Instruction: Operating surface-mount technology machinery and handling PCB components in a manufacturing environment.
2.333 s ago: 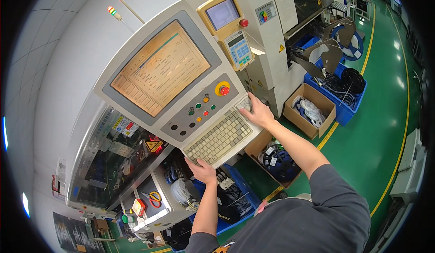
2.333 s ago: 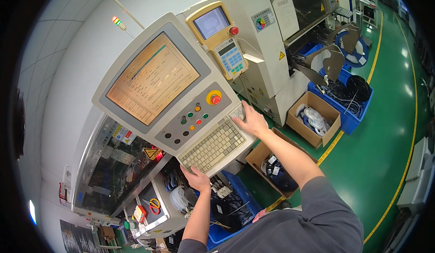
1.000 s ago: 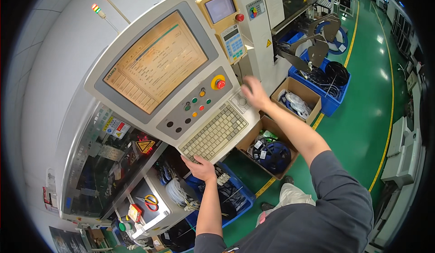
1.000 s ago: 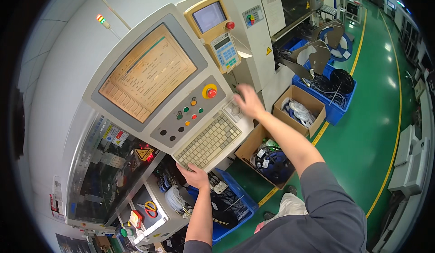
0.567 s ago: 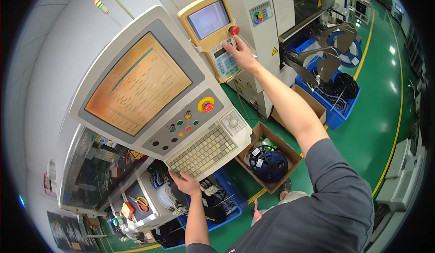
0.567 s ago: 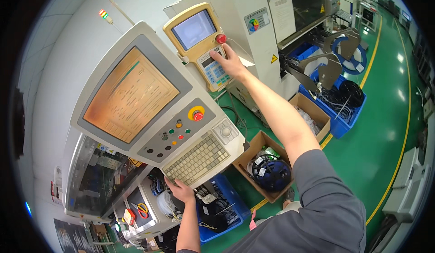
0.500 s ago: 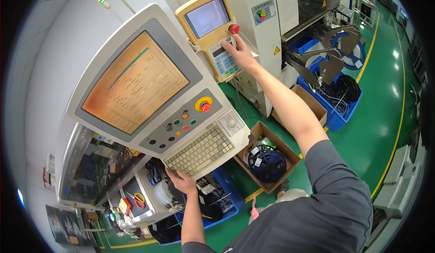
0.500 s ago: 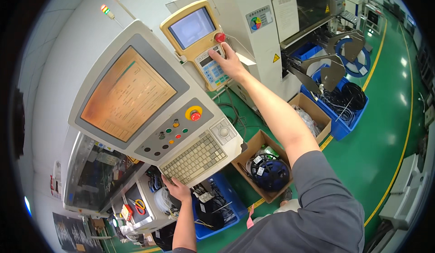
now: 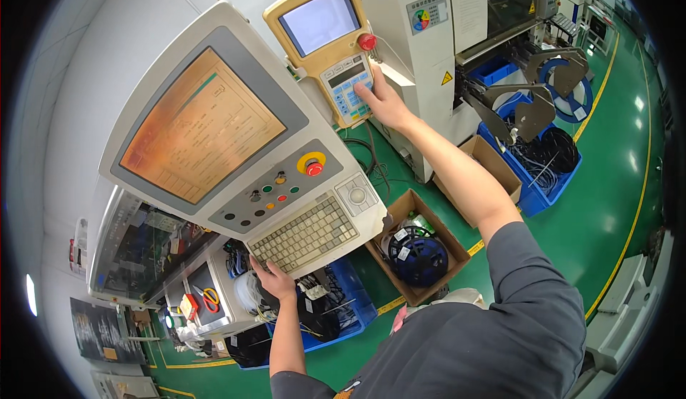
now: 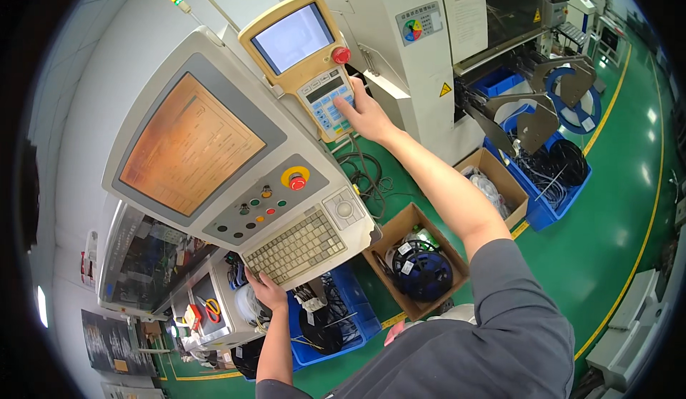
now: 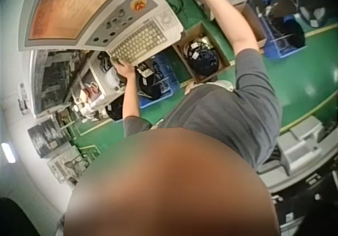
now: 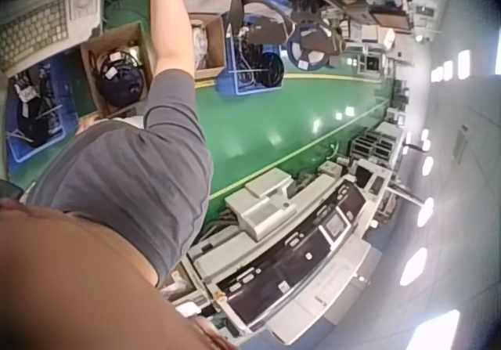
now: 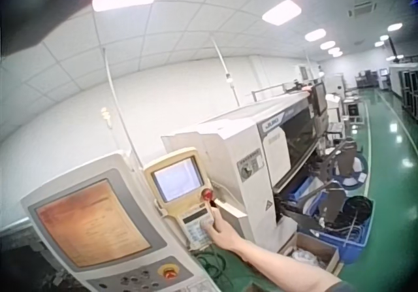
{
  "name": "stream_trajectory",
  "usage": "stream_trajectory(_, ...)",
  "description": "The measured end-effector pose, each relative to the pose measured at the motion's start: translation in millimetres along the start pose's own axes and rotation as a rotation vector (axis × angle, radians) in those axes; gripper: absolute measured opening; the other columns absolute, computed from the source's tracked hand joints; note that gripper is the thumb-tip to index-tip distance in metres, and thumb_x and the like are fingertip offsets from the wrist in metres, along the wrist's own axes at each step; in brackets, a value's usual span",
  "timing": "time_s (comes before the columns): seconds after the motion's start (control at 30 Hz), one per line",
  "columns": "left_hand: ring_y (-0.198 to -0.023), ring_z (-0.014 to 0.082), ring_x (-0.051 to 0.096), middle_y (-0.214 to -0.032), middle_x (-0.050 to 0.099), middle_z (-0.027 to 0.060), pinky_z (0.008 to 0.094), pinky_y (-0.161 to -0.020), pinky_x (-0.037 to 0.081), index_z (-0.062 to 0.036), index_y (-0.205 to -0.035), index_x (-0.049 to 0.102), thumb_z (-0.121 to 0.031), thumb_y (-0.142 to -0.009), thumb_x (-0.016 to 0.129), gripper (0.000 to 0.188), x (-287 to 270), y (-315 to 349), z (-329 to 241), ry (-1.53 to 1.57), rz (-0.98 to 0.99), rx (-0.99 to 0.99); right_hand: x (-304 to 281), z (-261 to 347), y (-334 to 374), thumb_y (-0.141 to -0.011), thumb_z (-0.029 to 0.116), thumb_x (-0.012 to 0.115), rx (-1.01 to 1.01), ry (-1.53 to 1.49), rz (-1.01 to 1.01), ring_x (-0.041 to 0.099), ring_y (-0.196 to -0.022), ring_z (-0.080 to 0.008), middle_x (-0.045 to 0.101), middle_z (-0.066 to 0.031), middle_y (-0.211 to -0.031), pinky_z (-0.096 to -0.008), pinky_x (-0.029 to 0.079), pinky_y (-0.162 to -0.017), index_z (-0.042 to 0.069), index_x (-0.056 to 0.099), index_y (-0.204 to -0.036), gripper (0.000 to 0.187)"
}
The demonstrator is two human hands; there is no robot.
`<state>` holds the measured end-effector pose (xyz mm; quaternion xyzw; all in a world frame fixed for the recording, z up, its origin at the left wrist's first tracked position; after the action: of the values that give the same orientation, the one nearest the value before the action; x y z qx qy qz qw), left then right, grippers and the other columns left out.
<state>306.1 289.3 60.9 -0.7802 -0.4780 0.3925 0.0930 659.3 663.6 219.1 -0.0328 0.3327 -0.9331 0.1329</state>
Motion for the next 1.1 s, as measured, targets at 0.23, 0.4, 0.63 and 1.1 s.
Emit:
stream_trajectory(0.23, -0.132, 0.0387, 0.053, -0.144, 0.052, 0.0273, 0.0404, -0.105, 0.044, -0.0006, -0.152, 0.034, -0.026, -0.102, 0.047, 0.058, -0.7, -1.0, 0.4, -0.003, -0.004, 0.000, 2.9, -0.1, 2.3, -0.101, 0.020, 0.060, 0.039, -0.116, 0.156, 0.052, -0.123, -0.0187, 0.054, -0.0131, -0.132, -0.0369, 0.042, -0.106, 0.006, 0.021, -0.153, 0.066)
stream_trajectory(0.4, -0.130, 0.0392, 0.055, -0.142, 0.053, 0.0273, 0.0410, -0.104, 0.045, -0.0002, -0.151, 0.035, -0.027, -0.102, 0.047, 0.057, -1.3, -0.9, -3.8, 0.004, -0.011, 0.009, 2.4, 4.1, -0.5, -0.094, 0.021, 0.067, -0.051, -0.048, 0.127, 0.060, -0.116, -0.0221, 0.060, -0.0145, -0.123, -0.0389, 0.048, -0.099, 0.008, 0.028, -0.145, 0.065)
stream_trajectory(0.63, -0.127, 0.0402, 0.056, -0.140, 0.054, 0.0274, 0.0417, -0.102, 0.046, -0.0003, -0.151, 0.035, -0.029, -0.102, 0.046, 0.058, -1.7, 0.0, -7.7, -0.009, -0.008, -0.012, 3.3, 1.0, 2.5, -0.095, 0.011, 0.067, 0.009, -0.109, 0.167, 0.050, -0.125, -0.0173, 0.052, -0.0119, -0.133, -0.0362, 0.043, -0.106, 0.005, 0.022, -0.151, 0.072)
stream_trajectory(1.1, -0.124, 0.0405, 0.058, -0.139, 0.056, 0.0263, 0.0421, -0.100, 0.047, -0.0018, -0.152, 0.034, -0.031, -0.102, 0.046, 0.059, -2.2, 0.4, -6.2, -0.043, -0.012, -0.007, 2.7, -3.6, 0.5, -0.093, 0.020, 0.069, -0.046, -0.048, 0.112, 0.061, -0.118, -0.0254, 0.061, -0.0180, -0.123, -0.0405, 0.047, -0.102, 0.006, 0.027, -0.144, 0.067)
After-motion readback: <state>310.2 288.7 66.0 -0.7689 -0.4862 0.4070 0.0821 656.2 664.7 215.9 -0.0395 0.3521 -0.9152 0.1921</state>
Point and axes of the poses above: each hand's wrist, its own y-axis away from the middle knuckle, its own x-axis out of the palm, z = x × y, the point moved 6 cm from there along -y, towards the middle knuckle
